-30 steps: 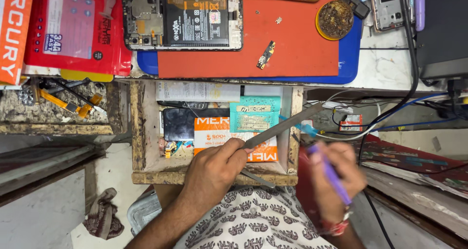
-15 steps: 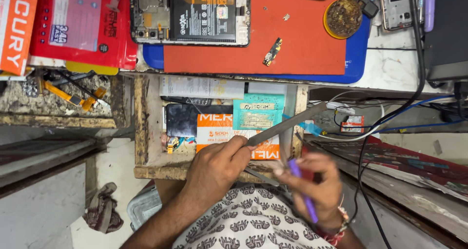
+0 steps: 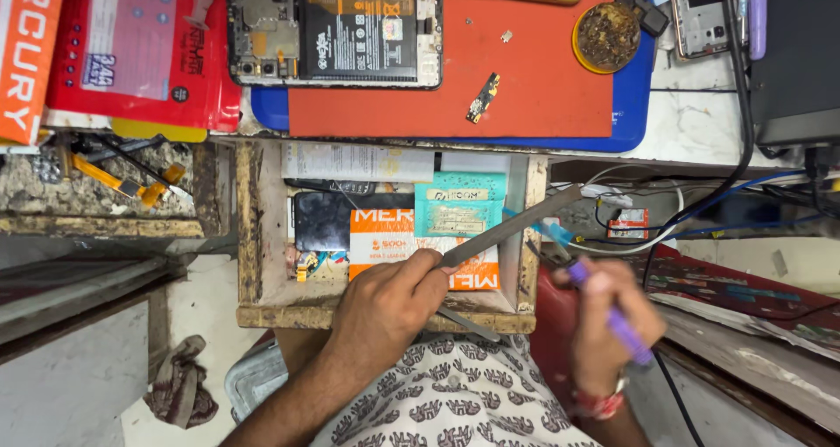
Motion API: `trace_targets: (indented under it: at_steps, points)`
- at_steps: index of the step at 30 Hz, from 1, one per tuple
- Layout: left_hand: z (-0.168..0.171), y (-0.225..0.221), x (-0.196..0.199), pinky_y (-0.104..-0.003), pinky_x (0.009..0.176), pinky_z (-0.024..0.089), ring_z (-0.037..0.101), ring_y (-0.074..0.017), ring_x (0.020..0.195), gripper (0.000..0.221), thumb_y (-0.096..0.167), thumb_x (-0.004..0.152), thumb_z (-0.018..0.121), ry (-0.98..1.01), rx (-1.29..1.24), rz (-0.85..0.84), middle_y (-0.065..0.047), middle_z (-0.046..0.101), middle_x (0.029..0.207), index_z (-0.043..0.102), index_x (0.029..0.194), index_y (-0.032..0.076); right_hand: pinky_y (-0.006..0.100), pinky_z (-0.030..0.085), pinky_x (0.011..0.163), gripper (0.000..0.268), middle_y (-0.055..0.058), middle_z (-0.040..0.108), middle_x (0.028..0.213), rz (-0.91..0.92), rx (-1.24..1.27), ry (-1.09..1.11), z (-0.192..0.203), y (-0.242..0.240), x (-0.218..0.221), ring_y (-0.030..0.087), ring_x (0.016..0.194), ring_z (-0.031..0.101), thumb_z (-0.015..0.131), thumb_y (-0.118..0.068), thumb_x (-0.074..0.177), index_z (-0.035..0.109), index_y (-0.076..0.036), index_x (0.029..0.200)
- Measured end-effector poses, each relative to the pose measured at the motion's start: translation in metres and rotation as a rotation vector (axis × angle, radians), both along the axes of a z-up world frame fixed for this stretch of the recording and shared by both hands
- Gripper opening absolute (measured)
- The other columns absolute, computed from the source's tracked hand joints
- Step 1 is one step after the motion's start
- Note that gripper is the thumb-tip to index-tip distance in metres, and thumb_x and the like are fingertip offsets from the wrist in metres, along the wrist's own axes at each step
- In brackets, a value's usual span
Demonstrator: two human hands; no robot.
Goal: The person holds a small circuit board component and applies a soldering iron to a specific point while holding it in place with tweezers.
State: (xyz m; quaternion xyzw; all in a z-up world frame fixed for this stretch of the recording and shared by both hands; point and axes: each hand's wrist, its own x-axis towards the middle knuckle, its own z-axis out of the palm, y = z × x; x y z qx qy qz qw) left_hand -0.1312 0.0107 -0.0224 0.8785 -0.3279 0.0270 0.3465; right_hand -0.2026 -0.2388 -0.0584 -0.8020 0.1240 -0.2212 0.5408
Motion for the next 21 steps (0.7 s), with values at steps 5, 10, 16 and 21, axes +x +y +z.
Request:
trace_targets:
  at_steps: [5, 10, 16, 21]
  points:
    - [-0.003, -0.001, 0.0, -0.039, 0.058, 0.057, 0.07, -0.0236, 0.073, 0.01, 0.004, 0.086, 0.07, 0.005, 0.009, -0.011, -0.01, 0.063, 0.101, 0.063, 0.092, 0.001, 0.03, 0.06, 0.078, 0.036, 0.016, 0.069, 0.093, -0.141, 0.279, 0.067, 0.005, 0.006, 0.015, 0.021, 0.081, 0.071, 0.055, -0.022, 0.112, 0.067, 0.012, 0.106]
    - [-0.004, 0.0, -0.001, -0.039, 0.06, 0.058, 0.07, -0.0242, 0.074, 0.012, 0.004, 0.086, 0.069, 0.019, 0.013, -0.006, -0.01, 0.064, 0.102, 0.065, 0.096, 0.0, 0.031, 0.06, 0.074, 0.034, 0.016, 0.071, 0.09, -0.174, 0.308, 0.051, 0.011, 0.012, 0.019, 0.022, 0.077, 0.072, 0.055, -0.021, 0.11, 0.067, 0.01, 0.101]
    - [-0.003, -0.001, -0.001, -0.04, 0.061, 0.058, 0.071, -0.0264, 0.074, 0.018, 0.004, 0.08, 0.068, 0.017, 0.028, 0.005, -0.009, 0.066, 0.103, 0.068, 0.098, 0.003, 0.027, 0.056, 0.078, 0.02, 0.012, 0.072, 0.094, -0.035, 0.087, 0.063, 0.026, 0.01, 0.02, 0.018, 0.083, 0.07, 0.06, -0.012, 0.105, 0.073, 0.003, 0.102]
    - [-0.002, -0.003, 0.002, -0.04, 0.062, 0.058, 0.073, -0.026, 0.074, 0.019, 0.004, 0.078, 0.067, 0.002, 0.001, 0.023, -0.008, 0.068, 0.101, 0.069, 0.096, 0.006, 0.028, 0.056, 0.075, 0.008, 0.011, 0.073, 0.091, 0.14, -0.126, -0.093, 0.018, 0.002, 0.015, 0.02, 0.083, 0.071, 0.075, -0.007, 0.091, 0.071, -0.001, 0.093]
